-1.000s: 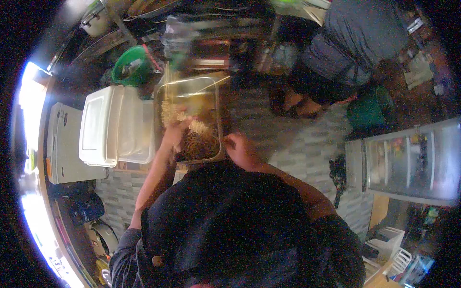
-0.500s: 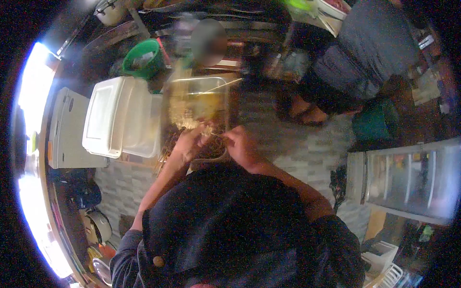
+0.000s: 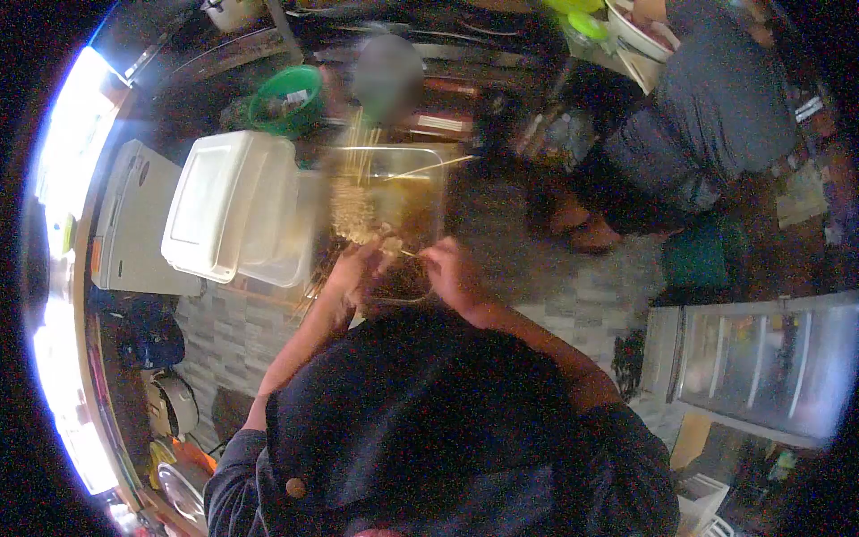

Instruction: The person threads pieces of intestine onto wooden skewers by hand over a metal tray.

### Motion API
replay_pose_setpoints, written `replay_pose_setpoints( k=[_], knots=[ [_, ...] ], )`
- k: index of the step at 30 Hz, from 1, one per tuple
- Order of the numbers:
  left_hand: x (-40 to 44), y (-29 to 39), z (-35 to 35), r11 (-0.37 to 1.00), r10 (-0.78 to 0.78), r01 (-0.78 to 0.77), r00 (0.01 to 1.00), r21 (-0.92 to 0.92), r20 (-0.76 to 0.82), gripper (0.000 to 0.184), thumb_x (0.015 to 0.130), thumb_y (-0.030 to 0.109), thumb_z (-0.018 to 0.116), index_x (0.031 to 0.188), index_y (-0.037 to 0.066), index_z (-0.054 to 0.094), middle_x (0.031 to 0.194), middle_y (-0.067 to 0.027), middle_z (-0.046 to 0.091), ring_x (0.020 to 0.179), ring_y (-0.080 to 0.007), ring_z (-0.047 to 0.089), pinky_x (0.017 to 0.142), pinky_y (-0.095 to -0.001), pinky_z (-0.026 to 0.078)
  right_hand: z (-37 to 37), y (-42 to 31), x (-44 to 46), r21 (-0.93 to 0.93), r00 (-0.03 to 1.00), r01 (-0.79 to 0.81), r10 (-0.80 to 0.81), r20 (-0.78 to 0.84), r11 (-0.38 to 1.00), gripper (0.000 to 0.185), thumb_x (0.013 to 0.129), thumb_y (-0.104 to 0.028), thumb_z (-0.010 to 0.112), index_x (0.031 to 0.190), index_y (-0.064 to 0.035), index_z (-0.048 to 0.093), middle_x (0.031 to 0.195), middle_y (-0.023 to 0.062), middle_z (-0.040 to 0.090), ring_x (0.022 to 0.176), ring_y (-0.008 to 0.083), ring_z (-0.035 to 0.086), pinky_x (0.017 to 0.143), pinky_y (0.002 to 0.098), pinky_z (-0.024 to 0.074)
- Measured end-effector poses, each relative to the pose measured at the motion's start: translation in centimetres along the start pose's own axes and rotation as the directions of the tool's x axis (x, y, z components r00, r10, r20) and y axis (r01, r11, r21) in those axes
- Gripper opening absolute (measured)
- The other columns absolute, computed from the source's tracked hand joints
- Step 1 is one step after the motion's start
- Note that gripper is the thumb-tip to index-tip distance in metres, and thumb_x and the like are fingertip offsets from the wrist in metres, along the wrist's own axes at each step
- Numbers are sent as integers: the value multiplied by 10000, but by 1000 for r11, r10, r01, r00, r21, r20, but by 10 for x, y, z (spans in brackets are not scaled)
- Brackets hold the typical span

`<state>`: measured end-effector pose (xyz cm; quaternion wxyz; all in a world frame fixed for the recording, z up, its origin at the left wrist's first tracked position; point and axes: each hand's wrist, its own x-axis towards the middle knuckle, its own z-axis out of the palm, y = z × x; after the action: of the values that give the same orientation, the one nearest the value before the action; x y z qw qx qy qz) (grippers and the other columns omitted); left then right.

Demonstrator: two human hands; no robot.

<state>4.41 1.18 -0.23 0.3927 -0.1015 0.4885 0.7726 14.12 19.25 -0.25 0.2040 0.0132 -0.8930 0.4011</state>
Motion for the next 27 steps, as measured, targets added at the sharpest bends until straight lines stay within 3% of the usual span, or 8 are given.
replay_pose_setpoints(
  k=[3, 6, 8, 10, 13, 17, 21, 27],
  knots=[
    [-19, 12, -5, 996, -61, 61, 998, -66, 11, 262, 924, 144, 542, 1165, 44, 511, 1033, -79, 613, 897, -175, 611, 720, -262, 505, -17, 14, 21, -26, 994, 73, -70, 81, 997, 178, 706, 15, 639, 865, -56, 671, 802, 132, 586, 801, 309, 576, 689, 374, 473],
    [-51, 21, -11, 1000, -9, 7, 999, 26, 45, 432, 940, 182, 517, 1323, 50, 366, 1197, -110, 543, 1069, -219, 546, 920, -355, 432, -38, 23, 62, -129, 965, 169, -138, 223, 977, 163, 724, 1, 621, 866, -65, 666, 822, 117, 577, 807, 299, 578, 692, 370, 475],
    [-64, 23, -28, 1000, 21, -22, 998, 20, 55, 420, 940, 178, 517, 1316, 53, 380, 1203, -115, 541, 1075, -219, 544, 919, -355, 435, -43, 26, 96, -189, 941, 238, -178, 288, 953, 147, 736, -11, 607, 860, -69, 662, 837, 107, 574, 813, 295, 580, 692, 370, 476],
    [-78, 23, -40, 998, 59, -59, 997, -12, 44, 393, 935, 161, 523, 1300, 64, 416, 1201, -124, 542, 1074, -220, 542, 907, -349, 447, -43, 30, 128, -346, 827, 477, -280, 487, 808, 122, 735, -44, 586, 835, -80, 647, 853, 89, 562, 844, 281, 578, 733, 363, 476],
    [-93, 22, -52, 993, 112, -113, 993, -39, -22, 376, 933, 148, 519, 1292, 72, 436, 1186, -122, 551, 1072, -227, 545, 891, -342, 456, -25, 44, 168, -331, 723, 613, -342, 600, 718, 127, 719, -55, 571, 813, -101, 643, 843, 75, 558, 883, 262, 571, 796, 361, 458],
    [-113, 19, -61, 983, 173, -178, 979, -42, -105, 346, 936, 133, 504, 1274, 73, 457, 1145, -117, 572, 1021, -223, 576, 873, -341, 465, -2, 33, 209, -343, 561, 759, -287, 777, 553, 155, 730, -64, 552, 816, -143, 654, 844, 32, 571, 986, 251, 532, 997, 518, 332],
    [-131, 13, -64, 979, 179, -194, 962, -58, -204, 345, 929, 142, 516, 1261, 64, 464, 1130, -111, 582, 984, -208, 581, 867, -337, 466, 44, 64, 231, -344, 556, 761, -279, 783, 549, 157, 743, -79, 544, 815, -158, 658, 876, 32, 585, 1008, 248, 518, 1049, 592, 243],
    [-147, 3, -79, 956, 232, -267, 942, -121, -242, 344, 914, 147, 549, 1240, 62, 479, 1093, -100, 595, 942, -193, 586, 856, -328, 472, 62, 65, 251, -488, 751, 584, -203, 628, 648, 166, 747, -83, 537, 842, -135, 663, 904, 59, 586, 1028, 257, 505, 1076, 580, 213]
  ],
)
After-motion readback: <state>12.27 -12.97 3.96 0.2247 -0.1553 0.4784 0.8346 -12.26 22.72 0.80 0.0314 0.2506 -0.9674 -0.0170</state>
